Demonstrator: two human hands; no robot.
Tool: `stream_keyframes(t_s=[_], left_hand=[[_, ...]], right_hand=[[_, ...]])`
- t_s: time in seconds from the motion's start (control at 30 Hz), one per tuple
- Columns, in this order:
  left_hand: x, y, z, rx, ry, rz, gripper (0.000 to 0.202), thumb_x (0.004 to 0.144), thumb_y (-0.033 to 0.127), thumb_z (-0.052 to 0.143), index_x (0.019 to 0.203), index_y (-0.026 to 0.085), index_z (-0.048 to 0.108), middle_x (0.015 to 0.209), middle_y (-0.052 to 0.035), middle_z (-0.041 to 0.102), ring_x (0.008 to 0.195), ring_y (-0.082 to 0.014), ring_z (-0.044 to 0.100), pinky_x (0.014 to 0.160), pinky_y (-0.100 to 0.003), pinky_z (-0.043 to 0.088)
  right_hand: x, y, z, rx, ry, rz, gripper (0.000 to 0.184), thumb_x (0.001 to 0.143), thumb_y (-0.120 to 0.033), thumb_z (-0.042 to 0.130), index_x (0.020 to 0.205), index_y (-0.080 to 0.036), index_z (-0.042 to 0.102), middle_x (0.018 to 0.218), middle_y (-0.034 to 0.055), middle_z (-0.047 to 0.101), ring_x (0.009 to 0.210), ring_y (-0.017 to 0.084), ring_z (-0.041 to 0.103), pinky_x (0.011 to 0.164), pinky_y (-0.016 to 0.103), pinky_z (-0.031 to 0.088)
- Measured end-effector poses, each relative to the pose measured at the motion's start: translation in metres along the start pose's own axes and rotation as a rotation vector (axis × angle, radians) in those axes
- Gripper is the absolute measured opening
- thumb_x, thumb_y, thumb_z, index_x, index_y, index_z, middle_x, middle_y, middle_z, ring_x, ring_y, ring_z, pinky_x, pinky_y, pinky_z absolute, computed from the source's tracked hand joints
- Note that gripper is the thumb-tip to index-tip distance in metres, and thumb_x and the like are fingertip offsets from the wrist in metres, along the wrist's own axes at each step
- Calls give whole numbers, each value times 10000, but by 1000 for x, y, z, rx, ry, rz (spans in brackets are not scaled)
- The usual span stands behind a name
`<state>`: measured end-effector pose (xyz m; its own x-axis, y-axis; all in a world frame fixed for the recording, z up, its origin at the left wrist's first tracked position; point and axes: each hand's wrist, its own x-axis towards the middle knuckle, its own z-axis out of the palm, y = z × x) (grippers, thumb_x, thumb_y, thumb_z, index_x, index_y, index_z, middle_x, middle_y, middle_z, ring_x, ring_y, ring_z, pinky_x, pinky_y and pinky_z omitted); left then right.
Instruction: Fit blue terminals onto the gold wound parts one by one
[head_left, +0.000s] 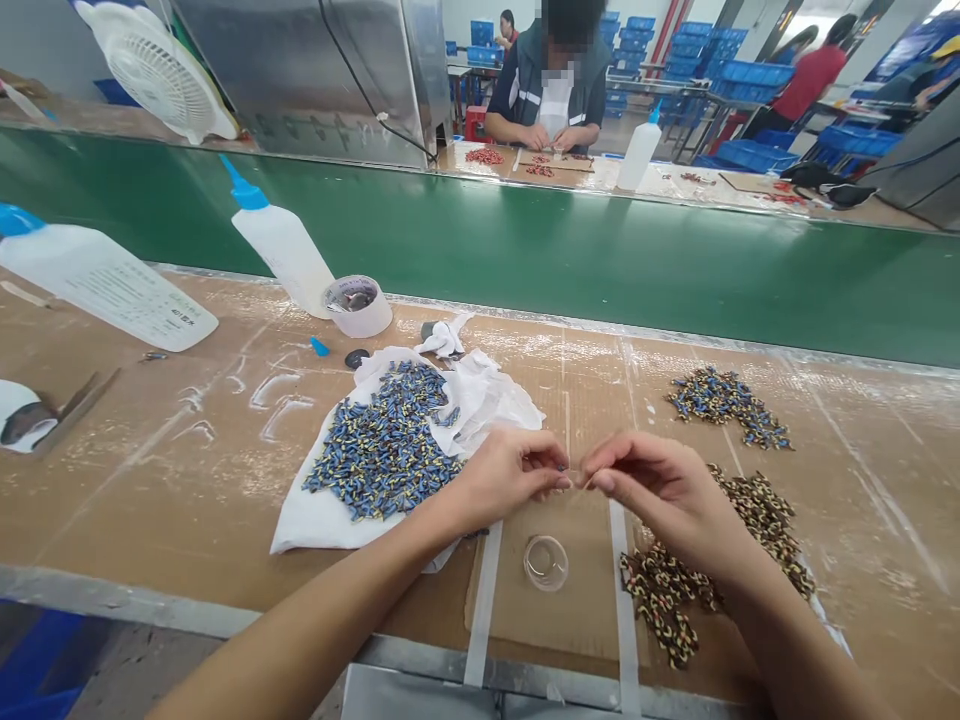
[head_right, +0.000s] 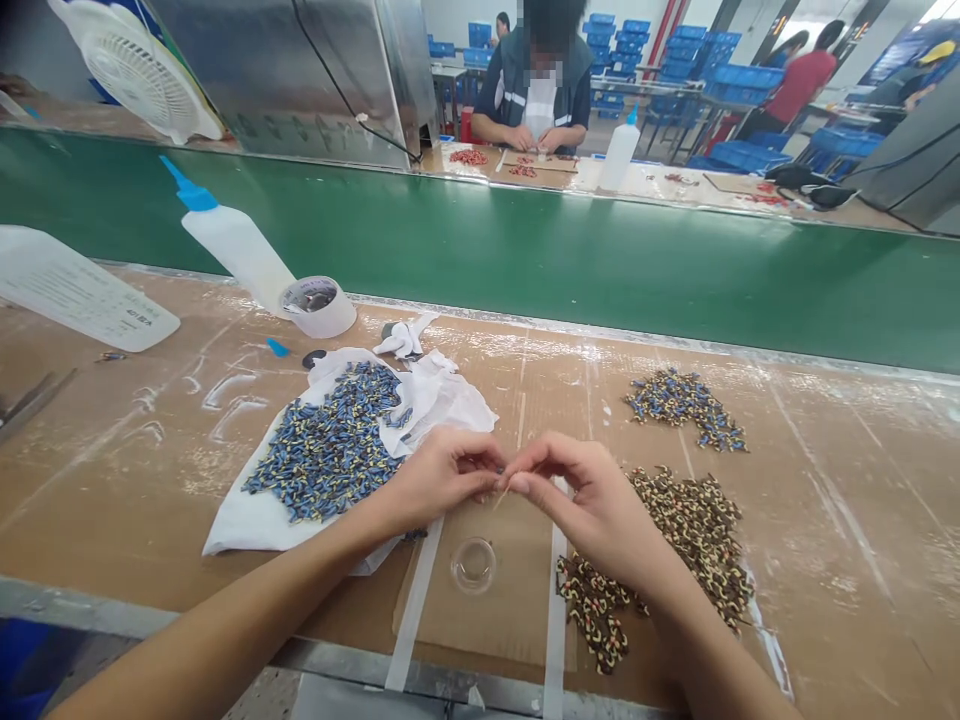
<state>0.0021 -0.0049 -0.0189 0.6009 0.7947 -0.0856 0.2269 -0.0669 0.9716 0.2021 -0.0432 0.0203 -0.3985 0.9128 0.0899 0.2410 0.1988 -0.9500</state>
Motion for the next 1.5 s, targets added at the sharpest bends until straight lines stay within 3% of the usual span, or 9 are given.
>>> stream_keyframes(t_s=[0.1,0.2,0.47,1.5], left_hand=[[0,-4,4,-91,-27,-60,98,774,222,667,816,142,630,642,14,603,552,-100,551,544,-226,465],[1,-9,5,-131,-17,-98,124,766,242,679,809,140,623,655,4,613,565,-114,571,542,-243,497],[1,-9,6,-118,-7,-107,146,777,268,671,792,136,610,665,0,621,540,-105,574,516,-226,477],[-2,-8,5,7,-29,-36,112,807,237,642,776,158,568,652,29,577,551,-101,549,527,-213,425]], right_hand=[[0,6,-1,-68,260,-5,77,905,-278,600,908,-208,631,848,25,678,749,151,626,672,270,478],[3,12,4,-121,338,0,79,904,-274,597,892,-201,624,827,25,681,731,145,629,659,261,480],[6,18,16,-250,322,-3,89,894,-264,594,853,-187,610,775,22,673,692,149,634,644,271,484],[6,17,17,-374,213,-114,67,901,-222,572,869,-196,624,801,22,683,699,149,618,629,260,465]])
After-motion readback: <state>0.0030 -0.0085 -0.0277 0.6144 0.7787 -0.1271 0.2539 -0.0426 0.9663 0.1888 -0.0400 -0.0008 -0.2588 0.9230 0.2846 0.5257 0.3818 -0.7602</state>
